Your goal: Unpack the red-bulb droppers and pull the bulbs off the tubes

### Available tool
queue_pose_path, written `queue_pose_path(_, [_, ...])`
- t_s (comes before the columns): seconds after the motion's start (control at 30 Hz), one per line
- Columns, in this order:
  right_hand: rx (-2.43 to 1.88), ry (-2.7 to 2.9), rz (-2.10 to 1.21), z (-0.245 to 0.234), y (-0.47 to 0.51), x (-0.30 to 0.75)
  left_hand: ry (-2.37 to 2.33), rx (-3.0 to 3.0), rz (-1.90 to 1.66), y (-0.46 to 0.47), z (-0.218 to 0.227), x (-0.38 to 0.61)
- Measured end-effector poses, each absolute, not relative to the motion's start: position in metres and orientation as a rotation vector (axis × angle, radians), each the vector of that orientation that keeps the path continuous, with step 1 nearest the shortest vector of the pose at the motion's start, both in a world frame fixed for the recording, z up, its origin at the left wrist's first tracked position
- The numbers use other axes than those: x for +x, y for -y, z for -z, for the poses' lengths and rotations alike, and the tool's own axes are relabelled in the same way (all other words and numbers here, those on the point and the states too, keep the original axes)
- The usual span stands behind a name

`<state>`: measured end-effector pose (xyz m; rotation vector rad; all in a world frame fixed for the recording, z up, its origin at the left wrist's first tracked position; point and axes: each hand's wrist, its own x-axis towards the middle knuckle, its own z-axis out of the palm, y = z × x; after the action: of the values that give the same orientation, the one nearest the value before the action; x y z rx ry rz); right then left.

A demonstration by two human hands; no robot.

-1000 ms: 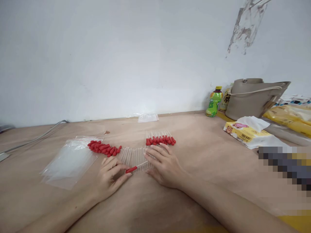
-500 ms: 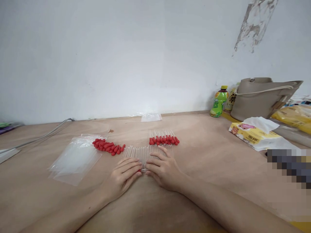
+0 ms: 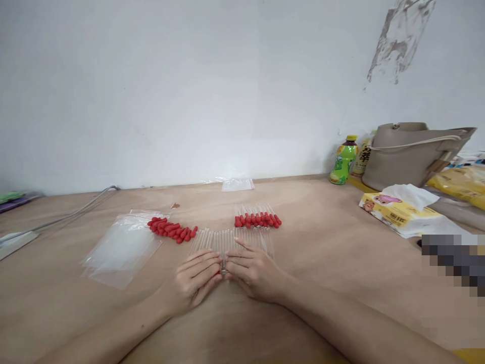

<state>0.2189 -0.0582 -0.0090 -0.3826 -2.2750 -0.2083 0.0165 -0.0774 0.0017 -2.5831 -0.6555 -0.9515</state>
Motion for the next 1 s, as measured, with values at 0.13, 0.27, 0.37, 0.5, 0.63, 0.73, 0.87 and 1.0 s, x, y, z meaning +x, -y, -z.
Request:
queue_pose_path(0.13, [-0.357,2.293,0.249,0.007,0.059,0.222,0.660,-2.606,0.951,0.080,-0.003,0.016])
queue_pose_path(0.27, [-0.325,2.312,0.304,0.006,0.060,0.223,0.671,-2.628,0.953,0.082,-0.003,0.014])
queue_pose_path(0.37, [-0.313,2.319,0.342,0.006,0.063,0.225,0.669,-2.621,0.936,0.084,-0.002,0.013])
queue_pose_path(0.5, [-0.283,2.327,0.386,0.007,0.063,0.235,0.639,-2.609,0.945,0.086,-0.003,0.010])
queue_pose_path(0.63, [-0.432,2.196,0.358,0.006,0.055,0.254,0.745,-2.509,1.066,0.080,-0.008,-0.006])
queue_pose_path(0.73, [-0.726,2.095,0.333,0.001,0.047,0.264,1.063,-2.387,1.113,0.067,-0.019,-0.031])
queue_pose_path(0.87, [-1.022,2.049,0.320,-0.003,0.040,0.265,1.683,-2.031,1.142,0.039,-0.041,-0.080])
queue_pose_path(1.0, [-1.086,2.071,0.250,-0.003,0.036,0.263,2.254,-1.762,0.941,0.006,-0.056,-0.131])
